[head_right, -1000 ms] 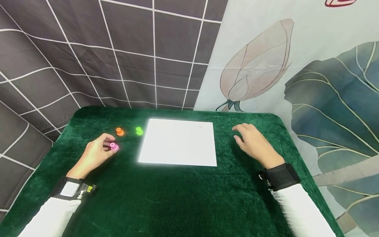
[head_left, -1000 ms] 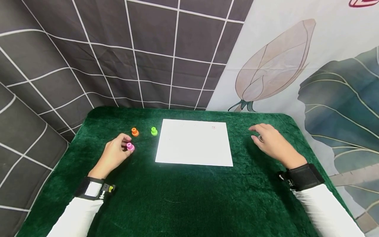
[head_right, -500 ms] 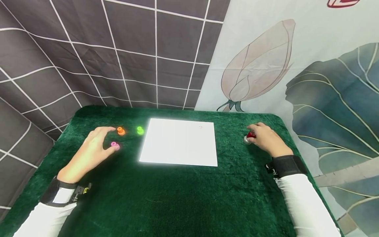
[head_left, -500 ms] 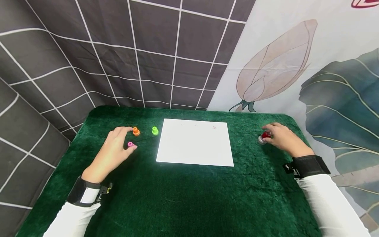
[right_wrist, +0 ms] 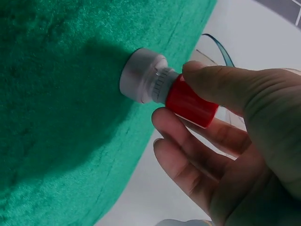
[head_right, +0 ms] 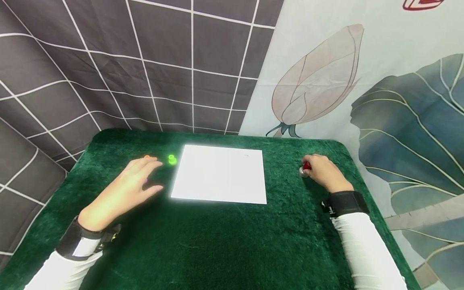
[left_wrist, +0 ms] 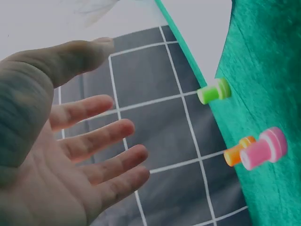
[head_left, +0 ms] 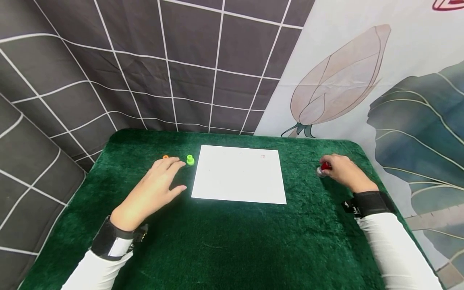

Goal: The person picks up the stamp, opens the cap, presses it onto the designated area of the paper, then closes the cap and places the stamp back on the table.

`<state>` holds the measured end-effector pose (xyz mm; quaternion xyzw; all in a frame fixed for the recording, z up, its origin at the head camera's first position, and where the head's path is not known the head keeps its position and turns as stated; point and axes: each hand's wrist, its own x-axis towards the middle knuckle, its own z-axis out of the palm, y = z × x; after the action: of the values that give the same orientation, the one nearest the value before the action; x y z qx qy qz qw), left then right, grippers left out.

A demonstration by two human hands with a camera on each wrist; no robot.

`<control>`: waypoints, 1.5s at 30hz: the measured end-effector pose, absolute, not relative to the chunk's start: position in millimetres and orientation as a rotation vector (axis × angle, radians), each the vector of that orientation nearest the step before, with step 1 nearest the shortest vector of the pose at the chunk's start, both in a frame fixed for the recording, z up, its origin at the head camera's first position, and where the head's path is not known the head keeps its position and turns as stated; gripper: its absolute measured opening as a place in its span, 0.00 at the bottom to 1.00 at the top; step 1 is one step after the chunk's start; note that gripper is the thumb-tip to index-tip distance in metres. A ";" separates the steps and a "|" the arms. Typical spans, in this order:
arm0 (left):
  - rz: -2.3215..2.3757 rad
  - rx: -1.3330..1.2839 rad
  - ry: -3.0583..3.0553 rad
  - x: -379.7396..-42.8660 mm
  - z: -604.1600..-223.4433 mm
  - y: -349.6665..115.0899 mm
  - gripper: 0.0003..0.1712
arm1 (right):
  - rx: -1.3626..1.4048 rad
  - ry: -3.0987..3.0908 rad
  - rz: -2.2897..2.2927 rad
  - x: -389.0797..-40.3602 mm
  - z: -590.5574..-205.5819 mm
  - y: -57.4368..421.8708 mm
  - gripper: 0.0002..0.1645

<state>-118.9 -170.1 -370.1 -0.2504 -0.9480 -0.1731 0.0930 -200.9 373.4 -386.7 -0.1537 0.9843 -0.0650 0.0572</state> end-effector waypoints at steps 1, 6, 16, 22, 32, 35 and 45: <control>-0.486 -0.755 -2.819 -118.1 -369.7 -166.7 0.37 | -0.463 2.985 -0.203 -200.3 -386.9 373.4 0.18; -0.395 -0.795 -2.841 -115.6 -368.4 -150.0 0.39 | -0.474 3.006 -0.222 -196.4 -386.3 372.8 0.15; -0.377 -0.777 -2.920 -115.9 -360.1 -124.8 0.44 | -0.597 3.131 -0.429 -188.0 -366.0 348.4 0.15; -0.363 -0.783 -2.911 -118.3 -352.1 -108.1 0.48 | -0.584 3.189 -0.702 -171.5 -347.9 317.8 0.19; -0.604 -0.823 -2.671 -123.9 -335.8 -82.5 0.42 | -0.752 3.069 -1.313 -154.3 -332.5 262.7 0.19; -0.699 -0.836 -2.612 -124.1 -331.2 -75.5 0.40 | -0.838 2.973 -1.474 -150.6 -329.0 248.2 0.21; -1.160 -0.882 -2.422 -130.9 -327.6 -49.7 0.35 | -0.933 2.808 -1.711 -138.1 -327.9 213.5 0.22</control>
<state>-130.9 -49.7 -327.6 -0.3083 -0.8462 -0.4054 0.1567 -138.1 213.5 -327.9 -0.2703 0.8138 -0.4957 -0.1378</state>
